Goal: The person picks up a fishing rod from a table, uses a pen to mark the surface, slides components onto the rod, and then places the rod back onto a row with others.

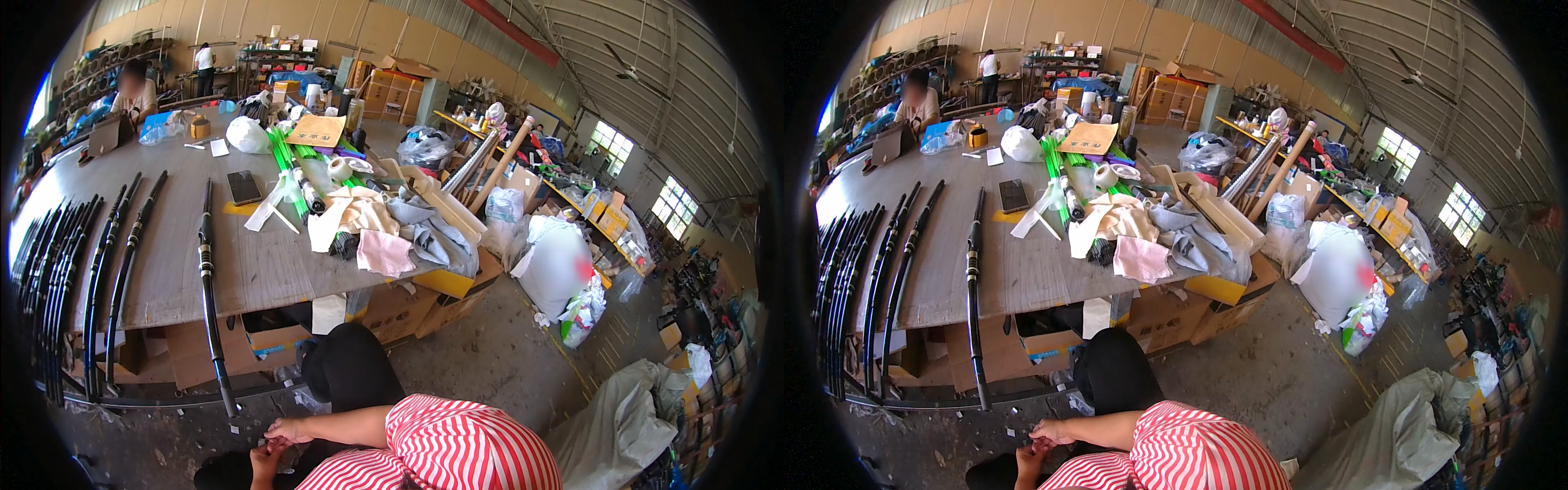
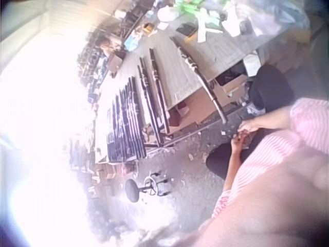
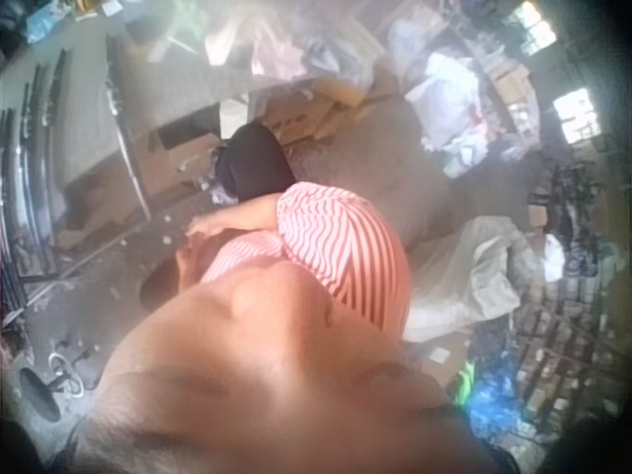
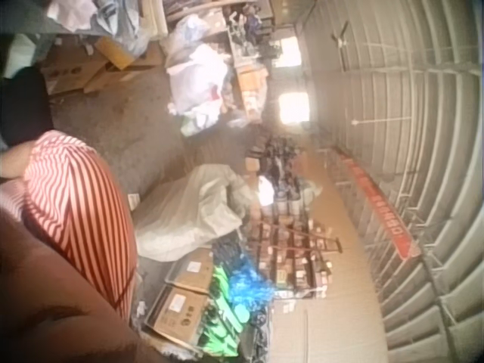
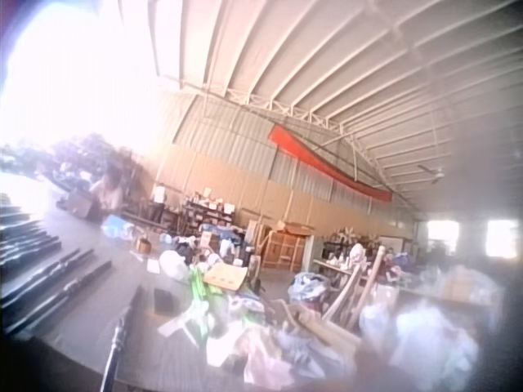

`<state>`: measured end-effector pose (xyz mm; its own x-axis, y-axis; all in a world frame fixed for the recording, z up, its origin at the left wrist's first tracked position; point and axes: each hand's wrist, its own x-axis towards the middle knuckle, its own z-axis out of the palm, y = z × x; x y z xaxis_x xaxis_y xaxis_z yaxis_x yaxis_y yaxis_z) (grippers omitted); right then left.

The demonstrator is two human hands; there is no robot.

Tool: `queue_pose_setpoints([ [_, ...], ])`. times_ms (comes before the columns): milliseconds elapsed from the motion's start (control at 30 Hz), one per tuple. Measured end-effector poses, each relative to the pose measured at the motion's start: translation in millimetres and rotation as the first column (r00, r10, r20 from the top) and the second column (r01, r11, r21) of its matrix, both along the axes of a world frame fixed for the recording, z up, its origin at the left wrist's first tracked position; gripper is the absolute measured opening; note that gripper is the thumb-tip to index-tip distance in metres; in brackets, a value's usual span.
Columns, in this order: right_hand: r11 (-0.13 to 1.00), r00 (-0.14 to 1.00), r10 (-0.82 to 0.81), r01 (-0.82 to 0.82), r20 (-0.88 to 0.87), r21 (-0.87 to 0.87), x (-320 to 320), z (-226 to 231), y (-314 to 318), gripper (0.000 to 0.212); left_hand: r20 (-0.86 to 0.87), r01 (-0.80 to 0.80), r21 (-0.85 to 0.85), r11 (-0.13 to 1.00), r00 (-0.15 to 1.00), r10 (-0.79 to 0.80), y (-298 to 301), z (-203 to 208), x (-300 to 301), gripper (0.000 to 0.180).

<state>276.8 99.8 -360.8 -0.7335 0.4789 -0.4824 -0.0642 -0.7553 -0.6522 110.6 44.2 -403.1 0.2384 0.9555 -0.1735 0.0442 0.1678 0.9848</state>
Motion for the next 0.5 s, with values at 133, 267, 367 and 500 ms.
queue_pose_setpoints([
  [133, 0.996, 0.997, -0.069, 0.071, 0.033, -0.05, 1.0, 3.0, 2.3, 0.023, -0.061, -0.039, -0.028, 0.999, 0.997, 0.038, -1.4, 4.9, -8.4, 0.011],
  [267, 0.996, 0.995, -0.08, 0.081, 0.064, -0.027, 4.0, -10.4, 7.3, 0.025, -0.008, -0.067, -0.058, 0.996, 0.998, 0.066, -1.9, 17.7, -8.0, 0.016],
  [367, 1.0, 0.994, 0.017, -0.018, 0.109, 0.006, 3.4, -13.3, 5.6, 0.025, -0.105, -0.051, -0.046, 0.998, 0.993, 0.046, -2.2, 20.1, -9.7, 0.018],
  [500, 1.0, 0.991, 0.026, -0.024, 0.133, -0.014, 0.5, -13.7, 2.3, 0.026, -0.096, -0.029, -0.077, 0.997, 0.995, 0.021, -1.6, 3.8, -16.5, 0.016],
])
